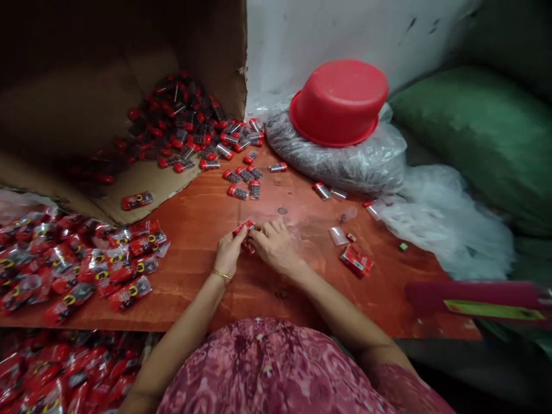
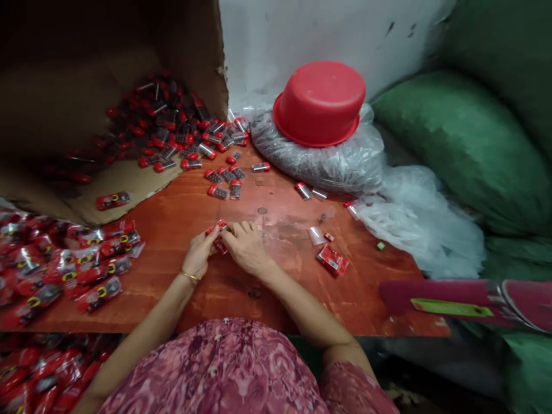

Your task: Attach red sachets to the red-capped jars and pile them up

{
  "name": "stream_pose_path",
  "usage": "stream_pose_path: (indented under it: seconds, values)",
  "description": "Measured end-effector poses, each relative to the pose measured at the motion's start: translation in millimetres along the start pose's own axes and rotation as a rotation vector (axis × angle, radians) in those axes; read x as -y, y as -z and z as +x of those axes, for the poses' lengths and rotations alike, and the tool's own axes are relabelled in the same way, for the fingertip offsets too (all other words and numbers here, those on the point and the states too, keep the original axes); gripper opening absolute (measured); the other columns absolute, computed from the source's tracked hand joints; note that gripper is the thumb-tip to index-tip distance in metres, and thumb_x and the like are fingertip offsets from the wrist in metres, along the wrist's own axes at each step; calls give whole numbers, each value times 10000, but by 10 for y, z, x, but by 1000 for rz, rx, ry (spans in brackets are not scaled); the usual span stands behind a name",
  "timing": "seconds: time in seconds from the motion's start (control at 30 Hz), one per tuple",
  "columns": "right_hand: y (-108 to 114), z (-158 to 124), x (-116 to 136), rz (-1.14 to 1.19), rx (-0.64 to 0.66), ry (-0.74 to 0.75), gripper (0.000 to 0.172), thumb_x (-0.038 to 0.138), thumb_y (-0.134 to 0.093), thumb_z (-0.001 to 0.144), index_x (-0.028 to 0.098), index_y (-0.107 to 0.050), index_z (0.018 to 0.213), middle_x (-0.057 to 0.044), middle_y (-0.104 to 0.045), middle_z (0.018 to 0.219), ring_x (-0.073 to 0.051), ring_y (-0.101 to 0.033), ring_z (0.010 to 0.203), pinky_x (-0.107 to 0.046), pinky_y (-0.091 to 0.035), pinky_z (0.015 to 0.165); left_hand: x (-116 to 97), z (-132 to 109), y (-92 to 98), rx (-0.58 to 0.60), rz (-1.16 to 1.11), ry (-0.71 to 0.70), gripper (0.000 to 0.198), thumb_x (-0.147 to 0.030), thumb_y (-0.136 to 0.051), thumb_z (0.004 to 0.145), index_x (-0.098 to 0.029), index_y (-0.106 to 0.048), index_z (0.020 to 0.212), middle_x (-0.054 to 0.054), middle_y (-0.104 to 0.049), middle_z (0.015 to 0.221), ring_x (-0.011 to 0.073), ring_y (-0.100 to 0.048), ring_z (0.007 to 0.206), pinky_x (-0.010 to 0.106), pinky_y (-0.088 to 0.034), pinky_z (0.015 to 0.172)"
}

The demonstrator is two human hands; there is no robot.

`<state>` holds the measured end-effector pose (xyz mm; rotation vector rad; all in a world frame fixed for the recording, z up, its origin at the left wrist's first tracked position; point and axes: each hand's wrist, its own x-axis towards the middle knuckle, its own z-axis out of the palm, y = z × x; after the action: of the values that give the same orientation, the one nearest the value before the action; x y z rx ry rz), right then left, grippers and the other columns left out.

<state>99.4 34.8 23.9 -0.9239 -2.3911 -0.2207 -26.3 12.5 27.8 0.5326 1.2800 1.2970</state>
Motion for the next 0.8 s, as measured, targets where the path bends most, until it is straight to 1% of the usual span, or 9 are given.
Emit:
stream_pose_path:
  seconds: [0.13, 0.2, 0.27, 0.33, 0.43, 0.53, 0.67, 0.73, 0.8]
  values:
    - [44, -14, 5, -61, -15, 38, 167, 212, -450, 895, 218, -614, 925, -35, -633, 902, -171, -435, 754, -337, -330, 788, -36, -40, -32, 47, 17, 20, 485, -535, -738, 489, -126, -692, 745, 8, -638, 590, 92, -516, 495, 204, -418, 485]
    - [74, -8, 12, -87, 35, 46, 163, 205, -439, 898, 201, -602, 902, -42, -621, 934, -177, -434, 784, -370, -303, 869, -15, -27, -24, 62, 49, 30, 478, -541, -726, 504, -122, -692, 732, 0, -619, 561, 91, -499, 477, 207, -409, 477]
    - [90, -7, 17, -107, 124, 50, 172, 195, -419, 901, 185, -589, 879, -57, -604, 943, -186, -434, 809, -402, -270, 927, 24, 9, -2, 54, 76, 0, 453, -532, -715, 527, -121, -688, 713, -11, -602, 546, 87, -483, 477, 205, -397, 479]
    - [86, -27, 14, -112, 212, 63, 185, 191, -403, 902, 181, -578, 843, -64, -586, 901, -198, -434, 819, -427, -251, 956, 63, 56, 25, 14, 102, -65, 408, -503, -712, 552, -122, -682, 692, -16, -599, 561, 86, -482, 507, 199, -387, 497]
    - [66, -87, -15, -107, 291, 81, 208, 173, -378, 903, 183, -568, 820, -62, -563, 854, -209, -434, 819, -455, -235, 987, 116, 105, 43, -51, 129, -133, 360, -470, -706, 578, -122, -668, 661, -21, -590, 564, 81, -463, 523, 196, -364, 506]
    - [89, -118, -66, -117, 329, 105, 228, 141, -357, 901, 177, -571, 829, -61, -555, 844, -208, -437, 812, -467, -222, 1014, 186, 105, 2, -66, 100, -129, 354, -474, -691, 596, -125, -641, 620, -28, -562, 534, 77, -437, 507, 199, -342, 496]
    - [209, -68, -126, -146, 371, 198, 230, 116, -373, 885, 161, -582, 801, -65, -551, 798, -208, -443, 789, -458, -276, 990, 278, 97, -80, -93, 19, -125, 358, -488, -685, 602, -140, -605, 573, -36, -547, 512, 77, -442, 504, 201, -350, 510]
    - [261, -70, -151, -154, 409, 240, 227, 105, -378, 878, 147, -590, 809, -70, -553, 791, -207, -449, 784, -458, -290, 982, 237, 136, -60, -116, -18, -107, 364, -499, -693, 590, -146, -604, 581, -35, -558, 514, 86, -474, 513, 205, -370, 524]
    - [277, -139, -191, -135, 456, 304, 229, 90, -380, 871, 138, -596, 810, -73, -563, 796, -206, -461, 804, -456, -276, 1003, 86, 218, 36, -194, -81, -96, 381, -518, -698, 577, -150, -603, 600, -32, -572, 519, 93, -510, 519, 205, -391, 529]
